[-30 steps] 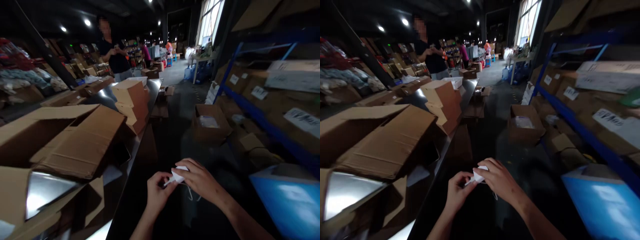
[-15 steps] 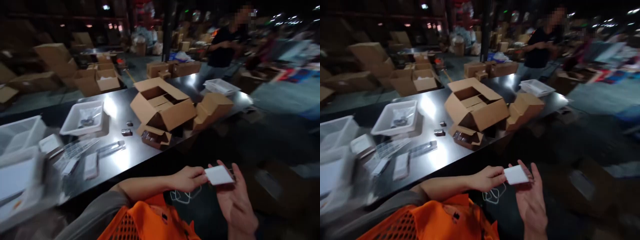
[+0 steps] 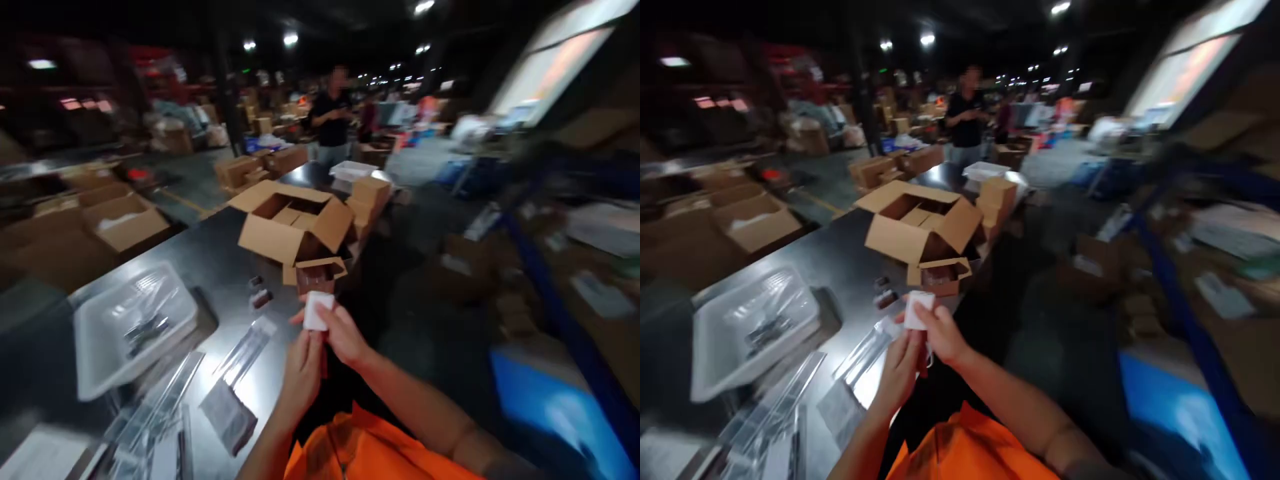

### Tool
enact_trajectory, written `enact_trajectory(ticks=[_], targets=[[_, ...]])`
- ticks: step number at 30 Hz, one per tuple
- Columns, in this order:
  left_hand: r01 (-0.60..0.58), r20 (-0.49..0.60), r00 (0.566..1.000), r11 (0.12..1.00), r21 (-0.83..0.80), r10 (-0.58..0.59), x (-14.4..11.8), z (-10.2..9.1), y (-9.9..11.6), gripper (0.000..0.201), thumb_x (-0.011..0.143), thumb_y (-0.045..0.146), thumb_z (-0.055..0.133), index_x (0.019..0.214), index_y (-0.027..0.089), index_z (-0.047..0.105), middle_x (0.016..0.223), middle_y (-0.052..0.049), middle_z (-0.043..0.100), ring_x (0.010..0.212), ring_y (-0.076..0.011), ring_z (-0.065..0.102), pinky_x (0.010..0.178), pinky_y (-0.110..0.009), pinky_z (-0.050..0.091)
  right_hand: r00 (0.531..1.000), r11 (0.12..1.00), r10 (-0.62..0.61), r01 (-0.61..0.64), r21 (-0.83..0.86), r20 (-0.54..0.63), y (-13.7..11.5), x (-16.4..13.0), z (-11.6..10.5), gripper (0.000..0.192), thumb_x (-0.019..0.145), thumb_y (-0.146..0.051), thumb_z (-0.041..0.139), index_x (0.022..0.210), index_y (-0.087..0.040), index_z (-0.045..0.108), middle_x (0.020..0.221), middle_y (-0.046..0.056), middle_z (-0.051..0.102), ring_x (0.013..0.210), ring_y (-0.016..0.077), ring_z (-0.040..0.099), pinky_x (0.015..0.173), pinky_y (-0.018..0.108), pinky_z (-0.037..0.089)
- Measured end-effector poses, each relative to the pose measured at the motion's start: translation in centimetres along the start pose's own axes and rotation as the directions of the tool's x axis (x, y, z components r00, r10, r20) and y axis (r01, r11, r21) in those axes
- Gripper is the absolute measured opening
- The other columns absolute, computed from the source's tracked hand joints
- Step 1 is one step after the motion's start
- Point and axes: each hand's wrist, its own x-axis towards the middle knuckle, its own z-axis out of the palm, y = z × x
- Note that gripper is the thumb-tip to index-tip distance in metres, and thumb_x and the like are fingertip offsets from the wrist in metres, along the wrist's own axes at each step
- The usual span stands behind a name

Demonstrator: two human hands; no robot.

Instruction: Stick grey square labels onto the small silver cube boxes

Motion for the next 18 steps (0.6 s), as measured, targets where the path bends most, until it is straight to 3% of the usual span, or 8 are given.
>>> enact_trajectory(ticks=[3, 6, 11, 13, 15, 16, 17, 18], targets=[[0.003, 0.041, 0.999, 0.999, -0.036, -0.001, -0.6, -2.8, 0.3, 0.060, 0.091, 0.077, 0.045, 0.070, 0.022, 0.053, 0.050, 0.002, 0.050, 0.045, -0.0136, 0.046, 0.047, -0.026, 0.034, 0.990, 0.994, -0.104, 0.106, 0.018, -0.094, 0.1, -0.5, 3.7, 0.042, 0.088, -0.062, 0.067, 0.105, -0.023, 0.070, 0.079, 0.000, 0.077, 0.068, 0.0129, 0.068, 0.068, 0.023, 0.051], [-0.011, 0.067, 0.998, 0.999, -0.049, 0.014, -1.4, -3.6, 0.9, 0.062, 0.085, 0.082, 0.049, 0.074, 0.022, 0.058, 0.049, 0.004, 0.045, 0.043, -0.0123, 0.037, 0.044, -0.027, 0.024, 0.971, 0.984, -0.156, 0.168, 0.053, -0.180, 0.3, -2.5, 5.6, 0.041, 0.088, -0.059, 0.067, 0.106, -0.023, 0.068, 0.079, -0.001, 0.077, 0.069, 0.0112, 0.068, 0.067, 0.020, 0.050], [-0.042, 0.172, 0.985, 0.996, 0.073, 0.029, -3.9, -2.7, -0.1, 0.066, 0.085, 0.085, 0.042, 0.071, 0.023, 0.058, 0.052, 0.002, 0.043, 0.049, -0.0142, 0.038, 0.050, -0.029, 0.027, 0.927, 0.951, -0.230, 0.279, 0.133, -0.296, -1.3, -5.1, 4.3, 0.053, 0.081, -0.064, 0.072, 0.105, -0.018, 0.064, 0.073, 0.002, 0.074, 0.048, 0.0123, 0.061, 0.040, 0.019, 0.036], [-0.009, 0.291, 0.957, 0.994, 0.109, -0.024, -5.4, -2.1, -1.3, 0.068, 0.083, 0.087, 0.042, 0.066, 0.023, 0.055, 0.052, 0.001, 0.043, 0.051, -0.0150, 0.040, 0.050, -0.029, 0.030, 0.799, 0.869, -0.354, 0.473, 0.145, -0.486, -3.7, -6.2, 1.8, 0.052, 0.078, -0.064, 0.073, 0.104, -0.020, 0.061, 0.073, -0.002, 0.071, 0.046, 0.0113, 0.061, 0.049, 0.024, 0.050], [0.058, 0.379, 0.919, 0.989, 0.133, -0.105, -6.8, -2.1, -2.4, 0.067, 0.081, 0.089, 0.043, 0.063, 0.025, 0.054, 0.052, 0.001, 0.044, 0.050, -0.0166, 0.042, 0.049, -0.031, 0.033, 0.524, 0.714, -0.478, 0.699, 0.034, -0.705, -6.5, -8.3, -1.2, 0.048, 0.080, -0.058, 0.075, 0.106, -0.021, 0.059, 0.074, -0.004, 0.071, 0.050, 0.0113, 0.064, 0.061, 0.028, 0.058], [0.079, 0.420, 0.897, 0.985, 0.152, -0.136, -7.3, -2.4, -2.6, 0.066, 0.080, 0.089, 0.042, 0.064, 0.027, 0.056, 0.052, 0.000, 0.045, 0.049, -0.0178, 0.044, 0.048, -0.032, 0.035, 0.436, 0.671, -0.525, 0.740, -0.040, -0.730, -7.6, -9.9, -2.5, 0.047, 0.081, -0.057, 0.075, 0.107, -0.021, 0.059, 0.076, -0.003, 0.071, 0.054, 0.0124, 0.067, 0.065, 0.029, 0.059], [0.078, 0.439, 0.886, 0.981, 0.178, -0.150, -7.4, -2.9, -2.5, 0.064, 0.081, 0.090, 0.039, 0.066, 0.030, 0.057, 0.052, 0.000, 0.045, 0.049, -0.0193, 0.047, 0.048, -0.033, 0.037, 0.393, 0.655, -0.566, 0.748, -0.106, -0.725, -8.4, -11.8, -3.5, 0.048, 0.082, -0.058, 0.074, 0.107, -0.021, 0.059, 0.078, -0.002, 0.072, 0.059, 0.0138, 0.069, 0.067, 0.030, 0.060], [0.025, 0.525, 0.839, 0.975, 0.220, -0.140, -7.1, -3.4, -2.1, 0.061, 0.082, 0.089, 0.038, 0.070, 0.033, 0.061, 0.053, 0.000, 0.048, 0.051, -0.0207, 0.052, 0.050, -0.034, 0.042, 0.392, 0.666, -0.596, 0.729, -0.158, -0.700, -8.7, -13.8, -4.3, 0.050, 0.081, -0.061, 0.074, 0.108, -0.021, 0.059, 0.082, -0.001, 0.072, 0.064, 0.0148, 0.070, 0.068, 0.030, 0.060]])
